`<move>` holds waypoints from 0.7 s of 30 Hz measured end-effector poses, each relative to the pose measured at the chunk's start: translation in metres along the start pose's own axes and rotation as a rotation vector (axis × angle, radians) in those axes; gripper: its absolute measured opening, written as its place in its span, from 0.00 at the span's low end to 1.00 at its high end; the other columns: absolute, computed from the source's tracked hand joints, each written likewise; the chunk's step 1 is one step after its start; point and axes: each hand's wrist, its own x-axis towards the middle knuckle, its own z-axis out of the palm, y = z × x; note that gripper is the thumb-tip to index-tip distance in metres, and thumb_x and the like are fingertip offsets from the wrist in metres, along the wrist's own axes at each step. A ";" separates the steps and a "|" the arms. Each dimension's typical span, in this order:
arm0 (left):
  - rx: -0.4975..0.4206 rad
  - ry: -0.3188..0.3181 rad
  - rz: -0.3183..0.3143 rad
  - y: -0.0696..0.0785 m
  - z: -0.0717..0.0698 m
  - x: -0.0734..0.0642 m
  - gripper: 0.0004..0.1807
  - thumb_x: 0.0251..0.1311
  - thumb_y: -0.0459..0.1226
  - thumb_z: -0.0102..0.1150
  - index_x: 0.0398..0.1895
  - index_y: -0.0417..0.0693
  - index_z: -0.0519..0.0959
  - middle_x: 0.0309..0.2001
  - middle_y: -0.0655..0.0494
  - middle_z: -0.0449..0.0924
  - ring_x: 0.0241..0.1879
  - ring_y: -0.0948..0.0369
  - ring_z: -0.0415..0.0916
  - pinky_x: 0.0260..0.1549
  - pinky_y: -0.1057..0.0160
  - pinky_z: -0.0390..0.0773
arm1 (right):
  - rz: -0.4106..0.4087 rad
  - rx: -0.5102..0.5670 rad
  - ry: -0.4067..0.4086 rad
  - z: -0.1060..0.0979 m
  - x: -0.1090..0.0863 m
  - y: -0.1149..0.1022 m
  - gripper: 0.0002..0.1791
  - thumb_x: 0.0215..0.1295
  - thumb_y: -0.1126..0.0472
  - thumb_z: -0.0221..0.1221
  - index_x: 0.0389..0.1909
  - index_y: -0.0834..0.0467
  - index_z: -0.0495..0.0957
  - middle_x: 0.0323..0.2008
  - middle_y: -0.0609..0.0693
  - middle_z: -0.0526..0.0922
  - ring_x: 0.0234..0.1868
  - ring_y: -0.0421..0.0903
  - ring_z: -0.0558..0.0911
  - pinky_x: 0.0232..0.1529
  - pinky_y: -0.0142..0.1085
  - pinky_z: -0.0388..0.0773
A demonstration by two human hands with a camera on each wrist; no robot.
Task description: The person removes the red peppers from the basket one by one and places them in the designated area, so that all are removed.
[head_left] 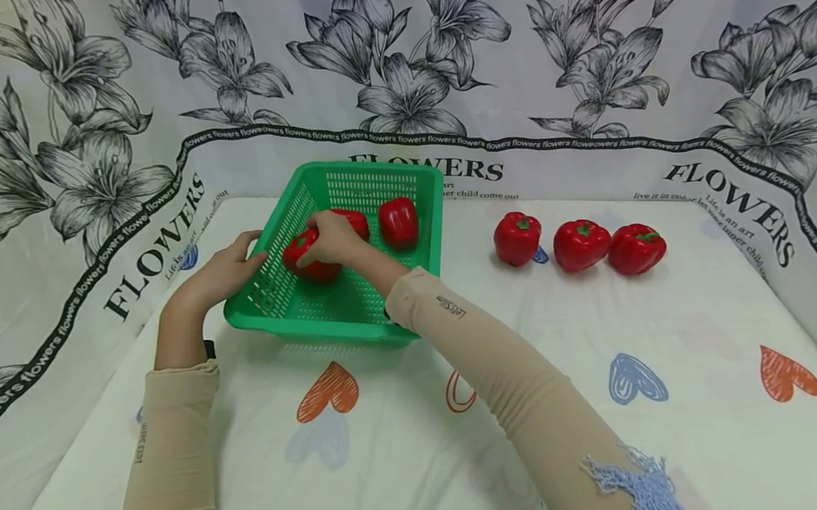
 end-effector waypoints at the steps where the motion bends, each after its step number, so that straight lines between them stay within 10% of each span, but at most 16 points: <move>1: -0.001 0.001 0.000 0.000 0.000 0.000 0.34 0.78 0.46 0.30 0.78 0.40 0.38 0.72 0.24 0.51 0.68 0.30 0.55 0.64 0.32 0.60 | 0.001 0.007 0.006 0.000 0.000 0.000 0.38 0.56 0.56 0.71 0.67 0.57 0.68 0.62 0.51 0.75 0.59 0.46 0.74 0.54 0.37 0.80; 21: 0.011 0.005 0.013 0.000 -0.001 0.002 0.34 0.77 0.45 0.31 0.77 0.36 0.39 0.73 0.25 0.47 0.71 0.29 0.48 0.65 0.30 0.55 | -0.086 0.128 0.110 -0.025 -0.013 -0.027 0.37 0.58 0.53 0.69 0.67 0.57 0.69 0.63 0.51 0.75 0.61 0.45 0.75 0.53 0.34 0.79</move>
